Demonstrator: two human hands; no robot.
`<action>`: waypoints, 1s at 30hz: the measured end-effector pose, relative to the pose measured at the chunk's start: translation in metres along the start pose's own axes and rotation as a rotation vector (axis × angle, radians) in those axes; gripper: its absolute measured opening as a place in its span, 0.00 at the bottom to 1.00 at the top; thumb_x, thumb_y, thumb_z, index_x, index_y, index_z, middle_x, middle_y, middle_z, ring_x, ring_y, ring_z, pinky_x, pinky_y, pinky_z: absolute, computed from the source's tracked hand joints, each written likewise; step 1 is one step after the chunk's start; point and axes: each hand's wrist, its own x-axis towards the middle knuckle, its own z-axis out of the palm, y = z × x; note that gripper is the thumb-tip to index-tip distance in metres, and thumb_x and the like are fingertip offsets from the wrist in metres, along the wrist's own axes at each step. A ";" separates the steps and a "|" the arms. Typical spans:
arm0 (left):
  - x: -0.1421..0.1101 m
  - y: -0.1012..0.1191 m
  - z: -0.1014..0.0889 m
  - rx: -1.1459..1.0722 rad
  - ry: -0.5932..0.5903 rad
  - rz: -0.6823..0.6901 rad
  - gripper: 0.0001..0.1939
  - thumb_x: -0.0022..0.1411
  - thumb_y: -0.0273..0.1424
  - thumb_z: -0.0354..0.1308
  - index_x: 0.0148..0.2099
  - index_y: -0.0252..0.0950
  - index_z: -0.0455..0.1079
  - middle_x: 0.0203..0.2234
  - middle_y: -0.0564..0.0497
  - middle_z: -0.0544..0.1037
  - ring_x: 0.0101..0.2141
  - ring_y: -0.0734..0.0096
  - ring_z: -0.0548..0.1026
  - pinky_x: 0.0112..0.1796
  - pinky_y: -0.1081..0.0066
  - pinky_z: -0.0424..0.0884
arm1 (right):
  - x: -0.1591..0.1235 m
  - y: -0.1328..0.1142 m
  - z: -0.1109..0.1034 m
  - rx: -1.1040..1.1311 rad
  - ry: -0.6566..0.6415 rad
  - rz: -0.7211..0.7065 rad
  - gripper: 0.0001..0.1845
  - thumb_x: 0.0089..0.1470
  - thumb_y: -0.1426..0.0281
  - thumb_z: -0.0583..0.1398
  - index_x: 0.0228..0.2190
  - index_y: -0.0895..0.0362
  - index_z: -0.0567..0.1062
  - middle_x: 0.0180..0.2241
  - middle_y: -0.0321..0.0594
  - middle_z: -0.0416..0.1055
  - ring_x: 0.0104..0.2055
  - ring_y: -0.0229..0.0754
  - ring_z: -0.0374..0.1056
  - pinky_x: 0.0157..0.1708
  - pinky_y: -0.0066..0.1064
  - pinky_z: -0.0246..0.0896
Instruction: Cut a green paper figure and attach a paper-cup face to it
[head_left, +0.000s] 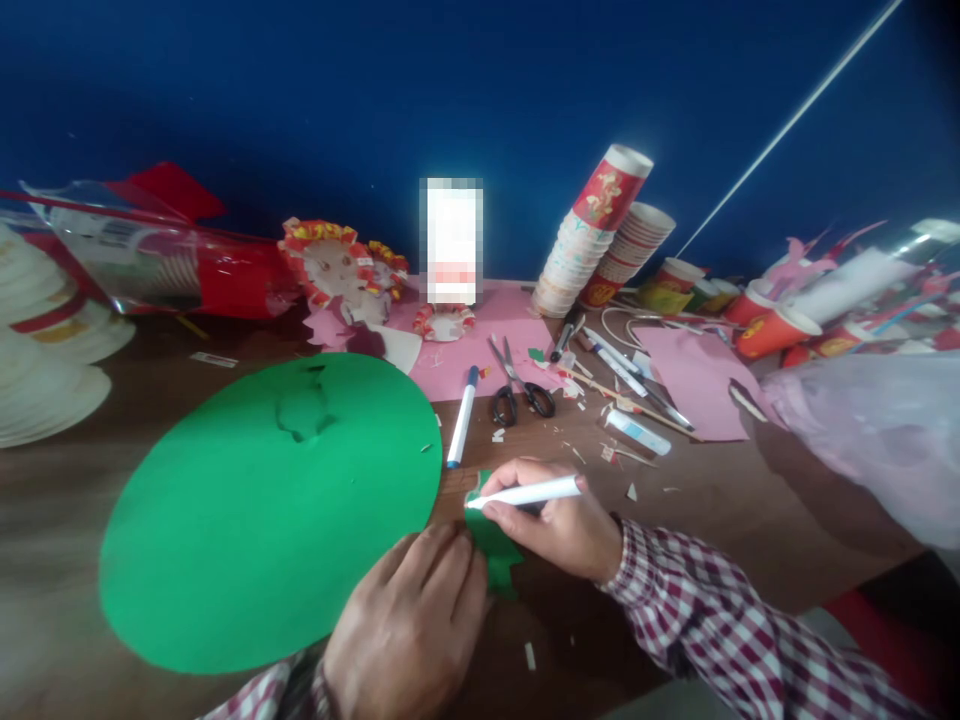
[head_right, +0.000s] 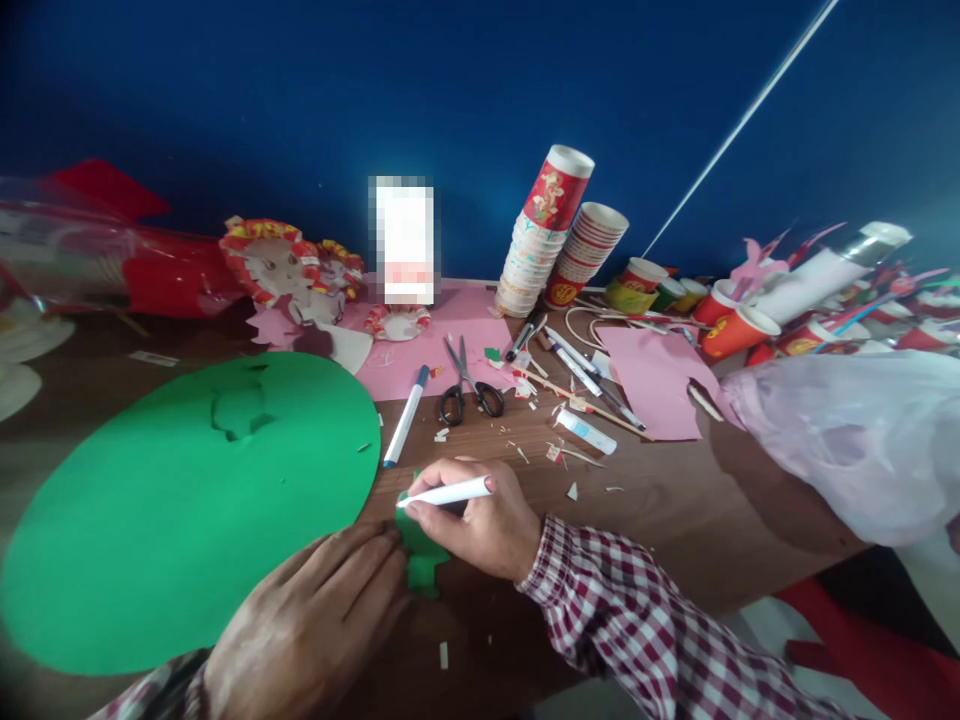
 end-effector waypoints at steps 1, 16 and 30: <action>0.000 0.000 0.000 0.003 -0.001 -0.002 0.13 0.62 0.26 0.45 0.39 0.31 0.71 0.35 0.43 0.75 0.38 0.57 0.73 0.33 0.59 0.74 | 0.000 0.000 0.000 -0.005 -0.002 -0.003 0.07 0.54 0.66 0.58 0.33 0.57 0.74 0.30 0.37 0.74 0.32 0.37 0.70 0.33 0.27 0.63; -0.002 0.000 0.000 0.013 -0.015 0.008 0.11 0.61 0.25 0.46 0.38 0.32 0.71 0.36 0.43 0.75 0.38 0.59 0.72 0.34 0.60 0.73 | 0.000 0.001 -0.001 -0.023 -0.014 -0.013 0.09 0.54 0.64 0.58 0.33 0.57 0.75 0.30 0.38 0.75 0.32 0.38 0.70 0.34 0.28 0.64; -0.004 0.000 0.000 0.007 -0.017 0.002 0.11 0.61 0.26 0.47 0.39 0.32 0.71 0.35 0.45 0.75 0.39 0.58 0.72 0.35 0.60 0.74 | -0.001 0.001 -0.001 -0.028 -0.009 -0.010 0.09 0.54 0.64 0.59 0.33 0.57 0.75 0.30 0.38 0.74 0.32 0.37 0.69 0.33 0.28 0.63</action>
